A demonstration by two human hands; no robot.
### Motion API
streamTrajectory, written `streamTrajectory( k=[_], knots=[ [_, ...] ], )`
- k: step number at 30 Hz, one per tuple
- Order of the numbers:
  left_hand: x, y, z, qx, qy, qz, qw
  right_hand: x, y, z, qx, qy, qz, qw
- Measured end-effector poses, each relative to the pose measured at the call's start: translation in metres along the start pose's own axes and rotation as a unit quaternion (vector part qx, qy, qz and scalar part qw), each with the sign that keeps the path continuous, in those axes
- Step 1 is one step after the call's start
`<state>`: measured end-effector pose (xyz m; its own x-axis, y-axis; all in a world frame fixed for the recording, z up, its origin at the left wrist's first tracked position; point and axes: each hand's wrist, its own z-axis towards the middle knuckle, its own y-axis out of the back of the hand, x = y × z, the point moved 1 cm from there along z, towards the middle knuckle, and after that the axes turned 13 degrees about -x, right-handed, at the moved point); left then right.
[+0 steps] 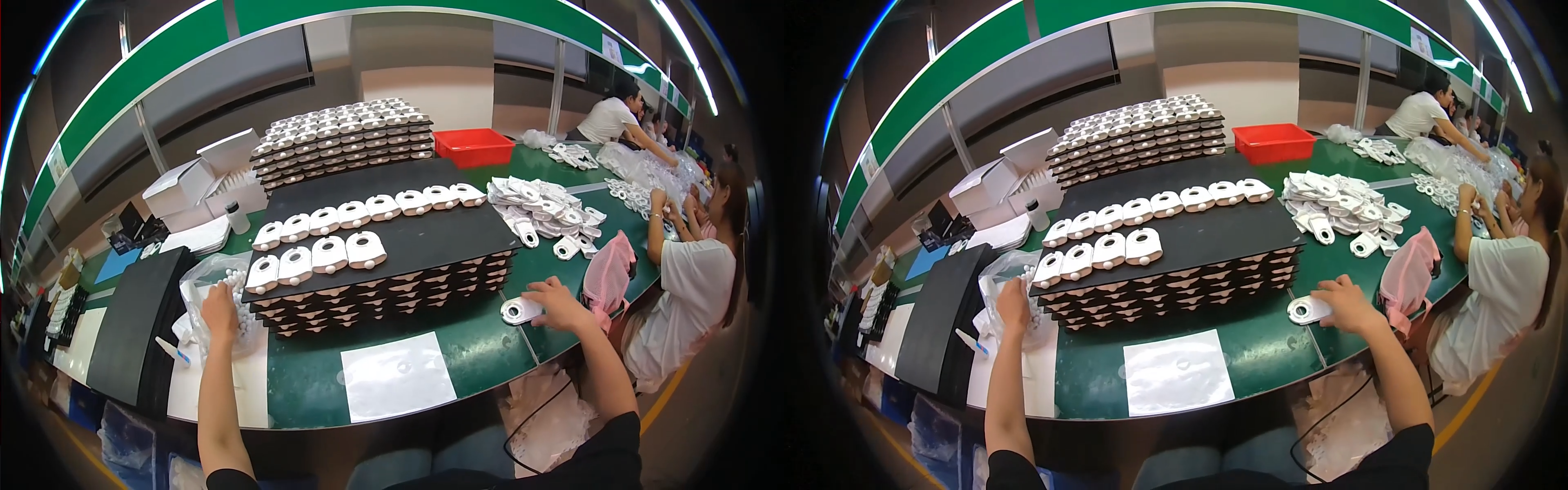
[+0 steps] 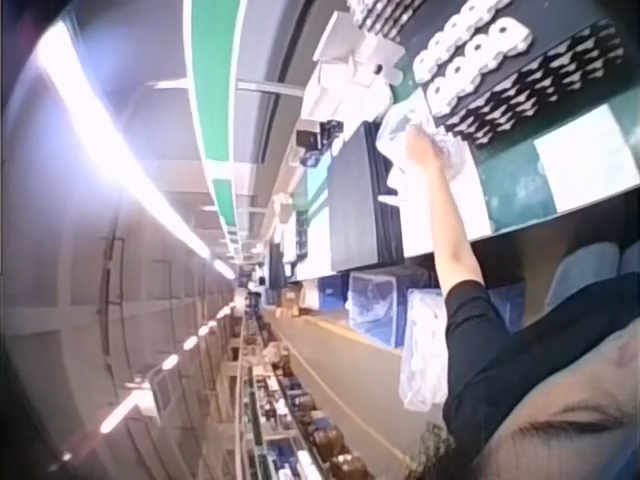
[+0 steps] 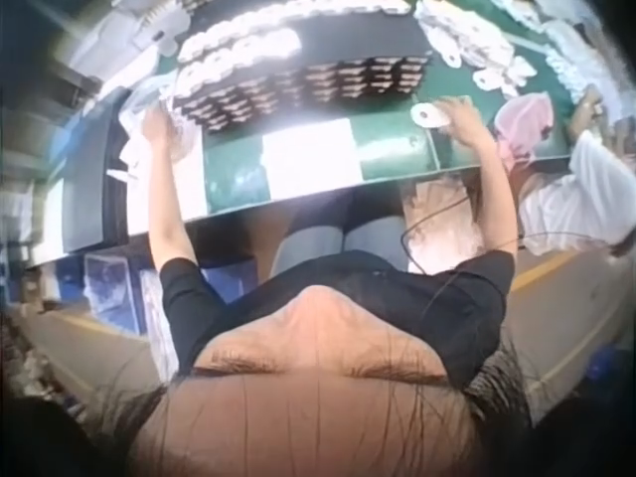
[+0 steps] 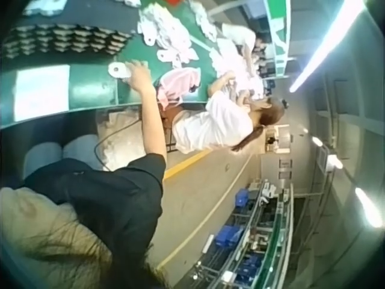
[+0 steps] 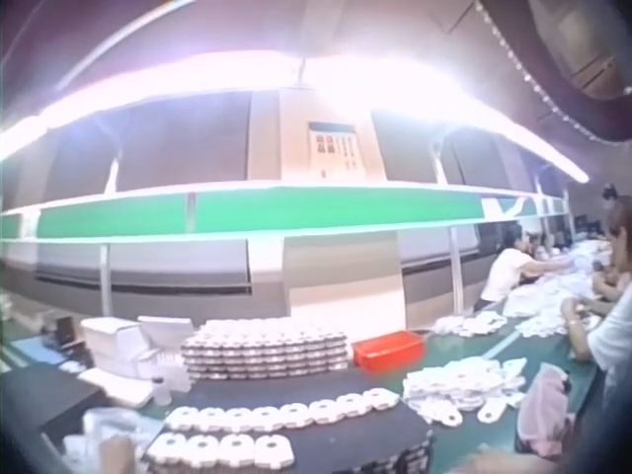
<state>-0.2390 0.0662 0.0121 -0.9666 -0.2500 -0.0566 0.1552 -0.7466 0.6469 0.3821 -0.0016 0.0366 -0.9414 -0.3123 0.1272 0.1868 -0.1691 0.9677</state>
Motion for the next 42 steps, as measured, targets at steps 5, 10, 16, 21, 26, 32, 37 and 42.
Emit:
streamTrajectory(
  k=[5, 10, 16, 21, 26, 32, 37, 42],
  knots=[
    [0.045, -0.009, 0.039, -0.199, 0.33, -0.317, 0.867, -0.009, -0.013, 0.002, -0.035, 0.036, 0.1, 0.994],
    [-0.001, 0.059, 0.007, -0.08, 0.51, -0.771, 0.373, 0.015, 0.005, -0.002, -0.063, 0.007, 0.018, 0.998],
    [-0.115, 0.127, -0.064, 0.172, 0.501, -0.815, 0.235, 0.087, 0.011, 0.007, -0.118, 0.053, 0.199, 0.971],
    [-0.216, 0.101, -0.079, 0.429, 0.4, -0.74, 0.329, 0.144, -0.051, -0.001, -0.065, -0.11, 0.584, 0.802],
    [-0.239, 0.065, -0.083, 0.473, 0.345, -0.733, 0.346, 0.171, -0.082, 0.004, -0.05, -0.113, 0.64, 0.758],
    [-0.237, 0.069, -0.095, 0.458, 0.344, -0.738, 0.358, 0.171, -0.093, 0.004, -0.075, -0.087, 0.592, 0.798],
    [-0.237, 0.071, -0.096, 0.436, 0.372, -0.752, 0.327, 0.175, -0.086, 0.006, -0.094, -0.046, 0.512, 0.853],
    [-0.236, 0.066, -0.098, 0.431, 0.375, -0.754, 0.323, 0.177, -0.079, 0.005, -0.099, -0.056, 0.5, 0.859]
  ],
)
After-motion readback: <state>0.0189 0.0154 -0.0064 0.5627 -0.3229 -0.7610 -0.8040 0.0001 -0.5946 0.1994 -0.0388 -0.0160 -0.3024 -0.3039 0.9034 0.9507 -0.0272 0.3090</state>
